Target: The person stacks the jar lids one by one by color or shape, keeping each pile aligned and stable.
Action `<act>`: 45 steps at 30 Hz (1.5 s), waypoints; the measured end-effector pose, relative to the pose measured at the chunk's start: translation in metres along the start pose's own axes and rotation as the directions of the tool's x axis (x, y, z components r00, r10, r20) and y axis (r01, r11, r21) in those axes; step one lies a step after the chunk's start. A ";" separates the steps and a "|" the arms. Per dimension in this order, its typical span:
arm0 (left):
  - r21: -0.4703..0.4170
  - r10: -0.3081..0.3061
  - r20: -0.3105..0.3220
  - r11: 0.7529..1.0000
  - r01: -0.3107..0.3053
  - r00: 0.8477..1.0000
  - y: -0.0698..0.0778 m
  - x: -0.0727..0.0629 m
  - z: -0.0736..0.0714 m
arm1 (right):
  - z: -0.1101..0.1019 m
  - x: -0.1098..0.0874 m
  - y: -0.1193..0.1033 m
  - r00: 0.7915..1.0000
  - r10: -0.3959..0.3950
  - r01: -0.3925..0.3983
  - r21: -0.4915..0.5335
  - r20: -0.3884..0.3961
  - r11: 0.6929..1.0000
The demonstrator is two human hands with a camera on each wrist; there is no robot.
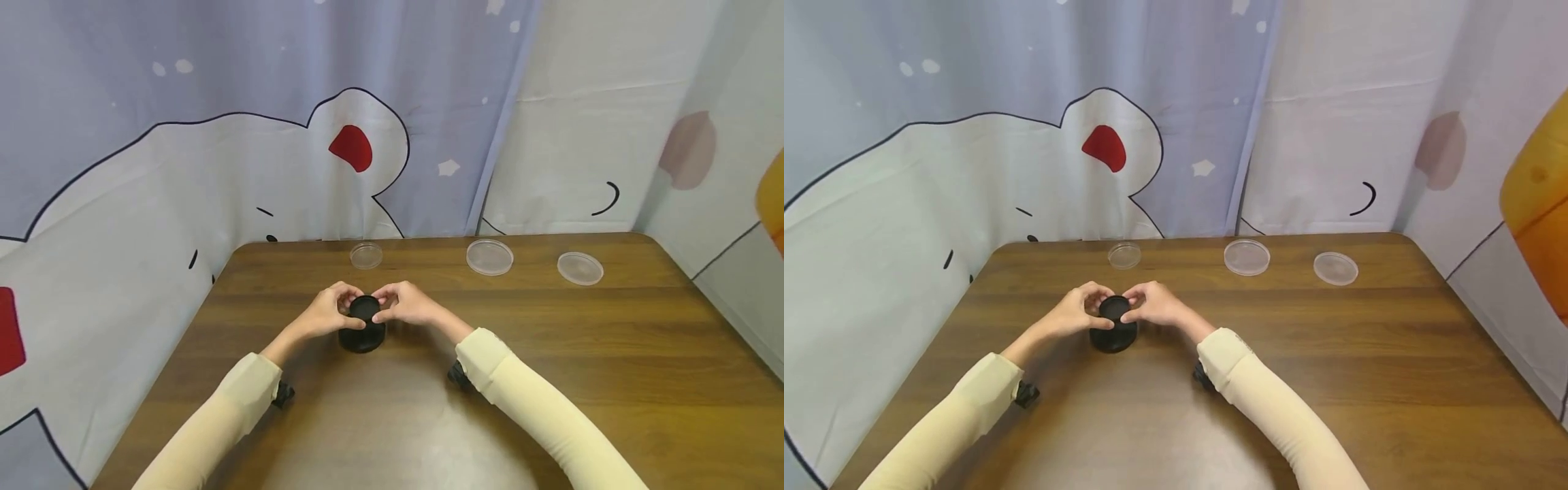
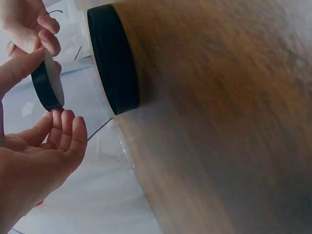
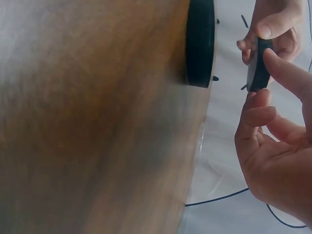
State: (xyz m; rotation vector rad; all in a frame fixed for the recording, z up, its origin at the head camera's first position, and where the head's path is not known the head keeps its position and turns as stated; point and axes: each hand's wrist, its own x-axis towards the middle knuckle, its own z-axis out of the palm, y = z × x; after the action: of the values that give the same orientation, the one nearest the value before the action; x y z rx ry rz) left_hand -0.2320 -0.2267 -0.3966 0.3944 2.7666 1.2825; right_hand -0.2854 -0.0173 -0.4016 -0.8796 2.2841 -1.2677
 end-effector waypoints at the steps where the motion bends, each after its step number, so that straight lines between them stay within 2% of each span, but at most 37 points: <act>1: 0.003 -0.005 0.011 1.000 0.005 1.000 -0.002 -0.001 0.000 | 0.002 0.000 0.001 1.000 -0.001 0.001 -0.009 0.015 1.000; 9: 0.070 -0.021 0.089 0.997 0.015 0.996 -0.014 -0.010 0.004 | 0.014 0.003 0.001 0.995 -0.002 0.011 -0.086 0.104 0.996; 14: 0.108 -0.021 0.114 0.994 0.008 0.993 -0.016 -0.012 0.007 | 0.017 0.003 0.002 0.993 0.026 -0.009 -0.140 0.114 0.990; 31: 0.127 0.008 0.105 0.992 -0.021 0.994 -0.020 -0.006 0.009 | 0.016 0.005 0.010 0.994 0.049 -0.039 -0.105 0.093 0.994; 38: 0.153 -0.015 0.111 0.988 -0.003 0.994 -0.015 -0.008 0.008 | 0.017 0.006 0.015 0.993 0.052 -0.039 -0.119 0.111 0.992; 45: 0.168 -0.006 0.109 0.986 -0.013 0.994 -0.013 -0.010 0.008 | 0.016 0.006 0.014 0.991 0.057 -0.046 -0.092 0.120 0.995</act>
State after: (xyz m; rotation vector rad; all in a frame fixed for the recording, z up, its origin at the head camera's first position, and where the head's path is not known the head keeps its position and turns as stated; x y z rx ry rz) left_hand -0.2241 -0.2315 -0.4121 0.4657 2.7902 0.9979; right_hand -0.2849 -0.0256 -0.4224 -0.8964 2.2661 -1.0674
